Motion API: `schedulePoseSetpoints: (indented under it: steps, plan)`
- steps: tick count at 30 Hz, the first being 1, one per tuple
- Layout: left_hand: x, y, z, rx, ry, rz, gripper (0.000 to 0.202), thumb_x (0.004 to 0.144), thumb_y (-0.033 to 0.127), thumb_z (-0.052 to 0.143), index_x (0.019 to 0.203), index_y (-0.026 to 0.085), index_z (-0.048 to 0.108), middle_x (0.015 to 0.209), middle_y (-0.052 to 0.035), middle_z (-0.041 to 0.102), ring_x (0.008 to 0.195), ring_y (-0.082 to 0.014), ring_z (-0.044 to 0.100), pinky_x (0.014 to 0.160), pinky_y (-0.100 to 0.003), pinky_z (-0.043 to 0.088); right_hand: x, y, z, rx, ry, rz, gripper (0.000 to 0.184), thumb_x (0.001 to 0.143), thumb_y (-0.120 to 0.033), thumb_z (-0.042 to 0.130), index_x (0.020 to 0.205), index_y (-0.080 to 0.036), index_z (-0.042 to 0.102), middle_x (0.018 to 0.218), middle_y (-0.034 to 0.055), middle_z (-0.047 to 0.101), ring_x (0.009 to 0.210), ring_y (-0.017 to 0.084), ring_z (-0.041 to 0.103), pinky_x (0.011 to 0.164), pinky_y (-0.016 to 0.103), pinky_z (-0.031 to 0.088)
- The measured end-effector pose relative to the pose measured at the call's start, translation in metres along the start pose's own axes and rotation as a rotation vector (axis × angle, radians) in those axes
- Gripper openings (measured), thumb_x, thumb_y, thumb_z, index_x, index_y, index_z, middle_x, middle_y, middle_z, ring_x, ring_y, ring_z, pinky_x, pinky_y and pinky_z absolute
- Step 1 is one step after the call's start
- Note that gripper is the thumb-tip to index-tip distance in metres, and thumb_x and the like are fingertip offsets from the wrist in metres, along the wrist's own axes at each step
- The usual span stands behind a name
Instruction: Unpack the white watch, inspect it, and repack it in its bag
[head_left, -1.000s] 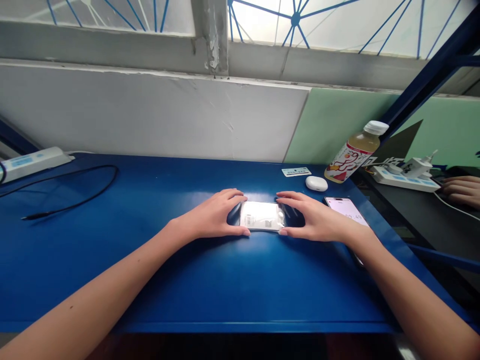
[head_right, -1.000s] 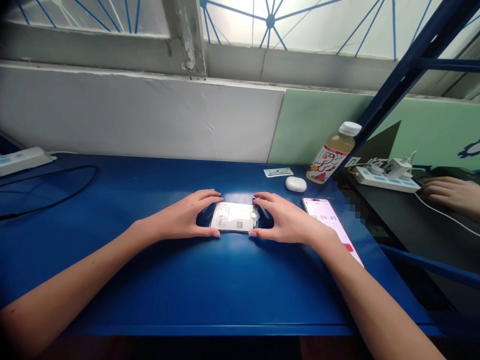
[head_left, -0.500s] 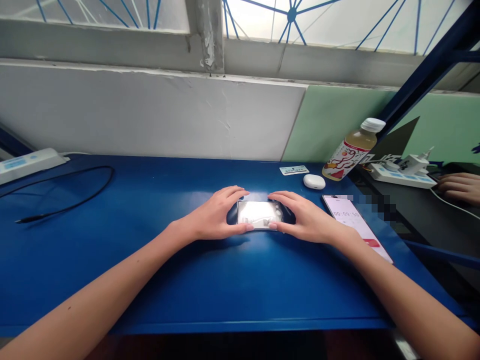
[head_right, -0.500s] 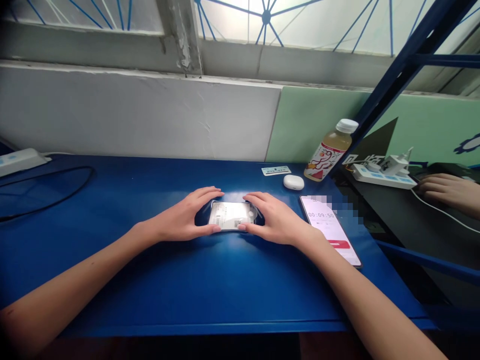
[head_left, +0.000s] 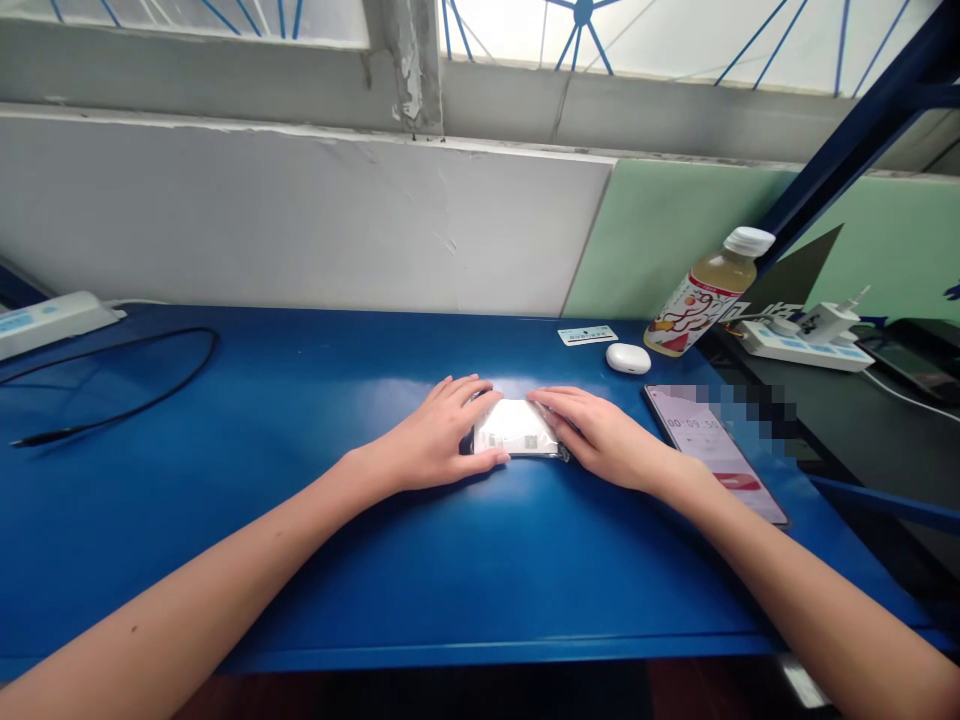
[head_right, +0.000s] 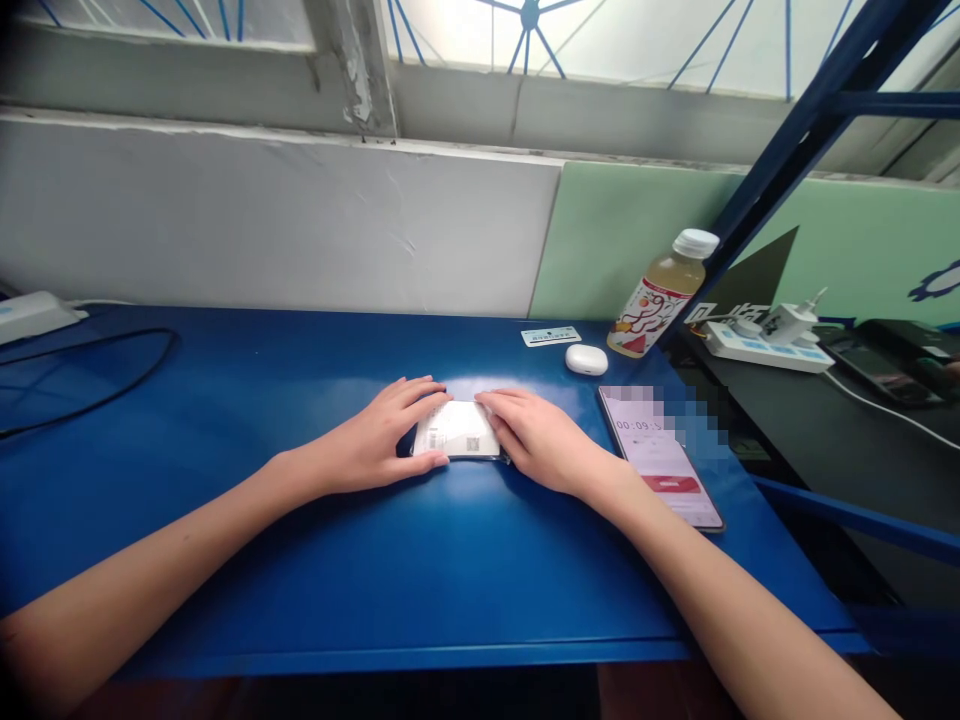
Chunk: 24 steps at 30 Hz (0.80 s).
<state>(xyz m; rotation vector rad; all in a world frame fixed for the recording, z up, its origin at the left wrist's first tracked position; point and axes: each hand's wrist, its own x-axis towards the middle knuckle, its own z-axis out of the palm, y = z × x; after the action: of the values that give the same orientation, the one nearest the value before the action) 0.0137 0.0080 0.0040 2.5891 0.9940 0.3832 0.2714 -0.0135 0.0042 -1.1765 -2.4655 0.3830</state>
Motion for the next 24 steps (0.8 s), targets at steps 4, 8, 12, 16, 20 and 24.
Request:
schedulePoseSetpoints:
  steps: [4,8,12,16,20,24]
  plan:
    - [0.001,0.001,-0.001,0.018,-0.032,-0.003,0.063,0.091,0.055,0.058,0.142,0.019,0.046,0.149,-0.0194,0.043,0.142,-0.0389,0.032,0.114,-0.060,0.026,0.000,0.000,-0.003,0.031,-0.058,-0.004,0.041,0.098,-0.017,0.037,0.136,-0.019,0.053,0.135,0.0126,0.063,0.122,0.029,0.061,0.100,0.048,0.051]
    - [0.000,0.000,-0.001,0.005,-0.023,0.015,0.060,0.091,0.056,0.058,0.140,0.022,0.048,0.150,-0.0179,0.043,0.142,-0.0388,0.033,0.114,-0.061,0.025,-0.001,0.003,-0.009,0.070,-0.106,0.034,0.046,0.095,-0.012,0.038,0.138,-0.023,0.053,0.134,0.0091,0.065,0.118,0.029,0.064,0.095,0.046,0.053]
    - [-0.001,-0.002,-0.002,-0.014,-0.018,0.021,0.059,0.090,0.054,0.059,0.138,0.021,0.050,0.149,-0.0181,0.044,0.142,-0.0393,0.033,0.114,-0.061,0.026,-0.002,0.006,-0.011,0.140,-0.094,0.053,0.044,0.098,-0.017,0.037,0.138,-0.025,0.055,0.131,0.0067,0.067,0.120,0.028,0.063,0.100,0.046,0.052]
    - [0.000,-0.003,-0.004,-0.017,0.004,0.018,0.060,0.088,0.049,0.062,0.137,0.017,0.050,0.145,-0.0187,0.050,0.139,-0.0387,0.040,0.113,-0.058,0.031,-0.004,0.011,-0.012,0.026,-0.019,-0.022,0.039,0.096,-0.018,0.043,0.129,-0.024,0.063,0.141,0.0091,0.059,0.128,0.029,0.056,0.105,0.048,0.048]
    - [0.000,-0.004,-0.006,0.025,0.017,0.002,0.060,0.086,0.044,0.061,0.135,0.010,0.050,0.140,-0.0213,0.053,0.136,-0.0374,0.043,0.110,-0.051,0.038,-0.003,0.017,-0.018,-0.110,0.032,-0.060,0.029,0.091,-0.017,0.049,0.105,-0.024,0.073,0.123,0.0101,0.067,0.114,0.030,0.061,0.096,0.048,0.053]
    - [0.000,-0.005,-0.005,0.047,0.041,0.025,0.058,0.087,0.043,0.060,0.134,0.011,0.050,0.139,-0.0209,0.054,0.134,-0.0367,0.045,0.109,-0.050,0.039,-0.003,0.017,-0.023,-0.224,0.083,0.018,0.028,0.092,-0.023,0.049,0.110,-0.021,0.071,0.117,0.0133,0.068,0.110,0.033,0.061,0.095,0.053,0.051]
